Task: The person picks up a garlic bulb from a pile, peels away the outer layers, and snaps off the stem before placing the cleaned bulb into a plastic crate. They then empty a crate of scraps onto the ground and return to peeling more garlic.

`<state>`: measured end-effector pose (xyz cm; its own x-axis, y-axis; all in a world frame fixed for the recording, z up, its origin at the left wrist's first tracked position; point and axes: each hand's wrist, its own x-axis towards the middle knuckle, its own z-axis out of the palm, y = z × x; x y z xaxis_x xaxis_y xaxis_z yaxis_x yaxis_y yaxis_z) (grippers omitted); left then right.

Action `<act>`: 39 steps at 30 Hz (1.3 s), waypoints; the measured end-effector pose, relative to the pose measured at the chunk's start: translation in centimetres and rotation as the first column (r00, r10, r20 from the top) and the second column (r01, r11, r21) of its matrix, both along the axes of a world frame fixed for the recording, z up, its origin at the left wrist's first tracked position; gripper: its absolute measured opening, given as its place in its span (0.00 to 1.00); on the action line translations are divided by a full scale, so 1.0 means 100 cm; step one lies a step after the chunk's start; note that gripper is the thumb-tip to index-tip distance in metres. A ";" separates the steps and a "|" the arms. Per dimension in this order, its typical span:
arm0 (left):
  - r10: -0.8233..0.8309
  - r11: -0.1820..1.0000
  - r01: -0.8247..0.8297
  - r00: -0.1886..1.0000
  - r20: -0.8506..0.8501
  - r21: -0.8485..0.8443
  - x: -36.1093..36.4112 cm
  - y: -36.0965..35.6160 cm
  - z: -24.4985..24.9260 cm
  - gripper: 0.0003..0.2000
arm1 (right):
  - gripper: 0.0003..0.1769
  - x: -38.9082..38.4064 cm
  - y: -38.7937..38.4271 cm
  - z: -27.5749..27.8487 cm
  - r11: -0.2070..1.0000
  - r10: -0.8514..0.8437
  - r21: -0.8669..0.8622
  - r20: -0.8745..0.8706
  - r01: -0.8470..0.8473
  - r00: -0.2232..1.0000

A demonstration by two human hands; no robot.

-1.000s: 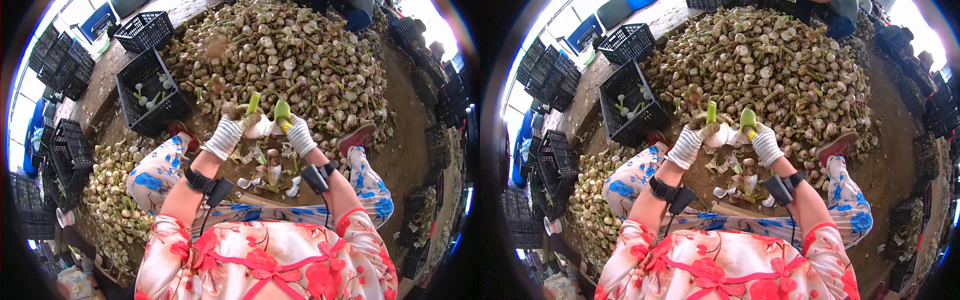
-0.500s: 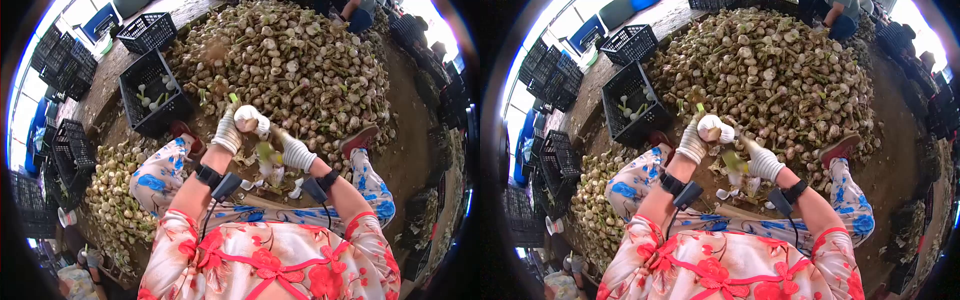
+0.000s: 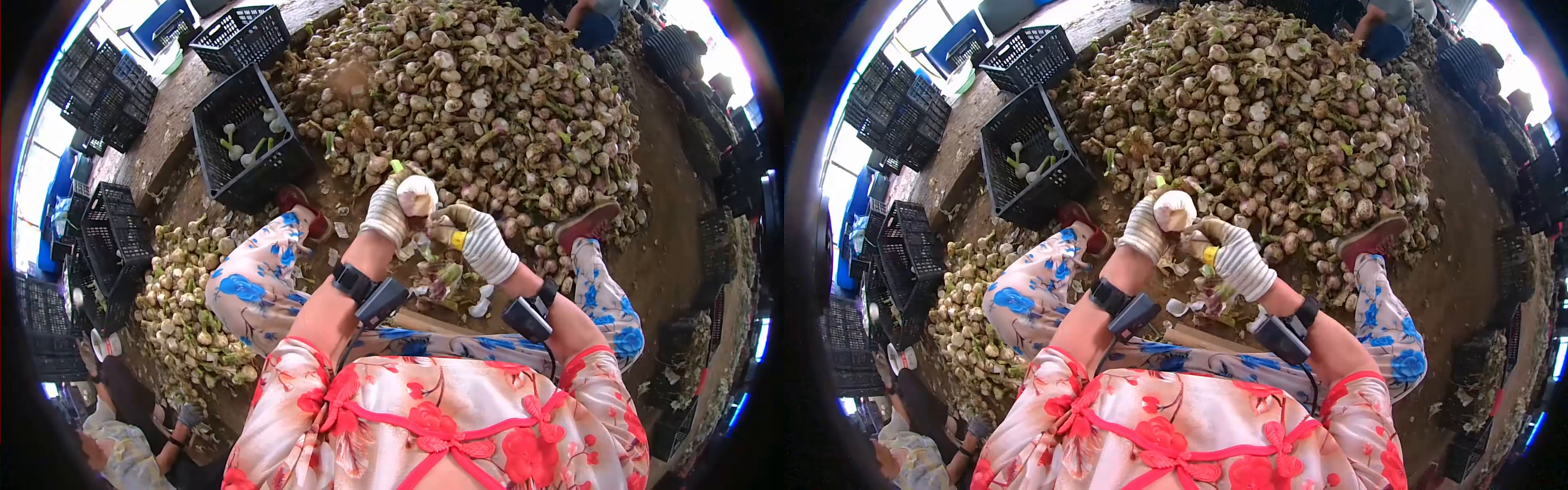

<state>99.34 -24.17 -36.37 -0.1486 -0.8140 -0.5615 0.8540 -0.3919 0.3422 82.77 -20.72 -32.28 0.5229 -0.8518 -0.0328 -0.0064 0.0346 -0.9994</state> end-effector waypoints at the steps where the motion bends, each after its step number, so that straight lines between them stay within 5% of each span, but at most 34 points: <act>1: 0.048 0.996 -0.056 0.993 0.107 0.071 0.001 -0.004 0.004 0.10 | 0.08 0.000 -0.002 0.009 0.995 0.005 0.103 0.036 -0.009 0.999; 2: 0.129 0.990 -0.128 0.992 -0.013 0.052 -0.002 -0.002 0.007 0.10 | 0.09 -0.007 -0.012 0.021 0.987 -0.004 0.163 0.124 -0.016 0.992; 4: 0.106 0.994 -0.102 0.986 0.128 -0.042 0.011 -0.009 -0.016 0.10 | 0.10 -0.022 -0.028 0.047 0.986 -0.110 0.153 0.287 0.068 0.952; 6: 0.122 0.992 -0.118 0.984 0.126 -0.039 0.029 -0.011 -0.034 0.12 | 0.12 -0.047 -0.038 0.074 0.966 -0.184 0.258 0.588 0.032 0.788; 7: 0.179 0.983 -0.182 0.977 0.118 0.014 0.027 -0.009 -0.024 0.11 | 0.13 -0.052 -0.047 0.063 0.983 -0.143 0.173 0.495 0.064 0.857; 8: 0.228 0.968 -0.238 0.967 0.115 0.077 0.024 -0.005 -0.017 0.11 | 0.16 -0.064 -0.054 0.032 0.990 -0.033 0.141 0.185 0.007 0.982; 9: 0.233 0.969 -0.237 0.971 0.056 0.075 0.021 -0.006 -0.013 0.11 | 0.18 -0.063 -0.052 0.010 0.972 0.143 -0.138 -0.302 -0.191 0.943; 10: 0.230 0.970 -0.233 0.972 0.050 0.069 0.018 -0.008 -0.011 0.11 | 0.20 -0.056 -0.048 0.004 0.833 0.137 -0.271 -0.743 -0.482 0.655; 12: 0.244 0.967 -0.244 0.970 0.004 0.078 0.013 -0.007 -0.013 0.12 | 0.27 -0.034 -0.032 -0.004 0.904 -0.027 -0.327 -0.684 -0.273 0.729; 14: 0.273 0.961 -0.278 0.949 0.157 0.005 0.004 -0.003 -0.014 0.13 | 0.35 -0.009 -0.022 0.000 0.768 -0.343 -0.639 -0.446 -0.026 0.827; 16: 0.194 0.980 -0.199 0.945 0.264 -0.009 -0.006 0.004 0.003 0.16 | 0.36 0.011 -0.018 0.017 0.583 -0.401 -0.812 -0.302 -0.014 0.865; 17: 0.134 0.985 -0.165 0.915 0.381 0.050 -0.009 0.008 0.012 0.16 | 0.26 0.016 -0.023 0.013 0.520 -0.405 -0.854 -0.254 -0.007 0.878; 18: 0.200 0.971 -0.234 0.895 0.400 0.039 -0.013 0.008 0.013 0.17 | 0.26 0.015 -0.028 0.008 0.519 -0.409 -0.855 -0.252 -0.003 0.877; 20: 0.195 0.965 -0.245 0.908 0.372 0.092 -0.012 0.009 0.016 0.16 | 0.13 0.011 -0.035 -0.001 0.717 -0.290 -0.697 -0.333 -0.027 0.897; 21: 0.200 0.963 -0.251 0.908 0.368 0.094 -0.011 0.010 0.018 0.16 | 0.05 0.017 -0.040 -0.002 0.796 -0.336 -0.545 -0.037 0.263 0.941; 22: 0.271 0.952 -0.301 0.912 0.309 0.052 -0.012 0.011 0.020 0.15 | 0.06 0.004 -0.067 -0.042 0.776 -0.524 -0.489 -0.146 0.399 0.839; 24: 0.341 0.936 -0.352 0.908 0.244 0.001 -0.009 0.009 0.027 0.14 | 0.06 -0.018 -0.063 -0.051 0.845 -0.512 -0.406 -0.423 0.349 0.748; 27: 0.162 0.983 -0.179 0.950 0.265 0.039 0.000 0.010 0.028 0.21 | 0.11 -0.037 -0.056 -0.087 0.992 -0.127 -0.044 -0.483 0.121 0.866; 28: 0.240 0.969 -0.245 0.965 0.105 0.038 0.003 0.002 0.003 0.20 | 0.15 -0.032 -0.054 -0.078 0.995 -0.069 -0.099 -0.555 0.016 0.829; 30: 0.211 0.968 -0.229 0.964 0.161 0.101 0.011 0.002 -0.027 0.18 | 0.19 -0.024 -0.043 -0.049 0.971 0.239 0.176 -0.709 -0.162 0.664; 31: 0.096 0.957 -0.147 0.974 0.205 0.250 0.017 0.005 -0.017 0.16 | 0.21 -0.023 -0.036 -0.052 0.942 0.274 0.115 -0.806 -0.316 0.525; 34: 0.244 0.966 -0.236 0.967 0.068 -0.101 0.072 -0.008 0.001 0.16 | 0.16 -0.041 -0.017 -0.090 0.804 0.314 -0.094 -0.771 -0.587 0.554; 35: 0.568 0.804 -0.541 0.821 0.050 -0.247 0.094 -0.026 0.016 0.19 | 0.18 -0.048 -0.018 -0.119 0.856 0.319 0.005 -0.791 -0.517 0.522; 36: 0.615 0.741 -0.591 0.788 -0.032 -0.318 0.125 -0.032 0.039 0.18 | 0.19 -0.052 -0.018 -0.125 0.877 0.276 -0.002 -0.817 -0.481 0.506; 38: 0.823 0.554 -0.798 0.569 0.007 -0.238 0.168 -0.037 0.047 0.16 | 0.17 -0.059 -0.027 -0.134 0.916 0.230 -0.071 -0.715 -0.396 0.660; 39: 0.812 0.578 -0.779 0.579 0.075 -0.242 0.165 -0.036 0.047 0.15 | 0.16 -0.059 -0.030 -0.136 0.945 0.198 -0.064 -0.666 -0.320 0.719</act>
<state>115.87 -27.74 -31.70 0.6830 -0.6370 -0.3574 0.7177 0.4945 0.4902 76.90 -23.68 -45.91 0.6284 -0.7099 -0.3180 -0.6322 -0.2277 -0.7406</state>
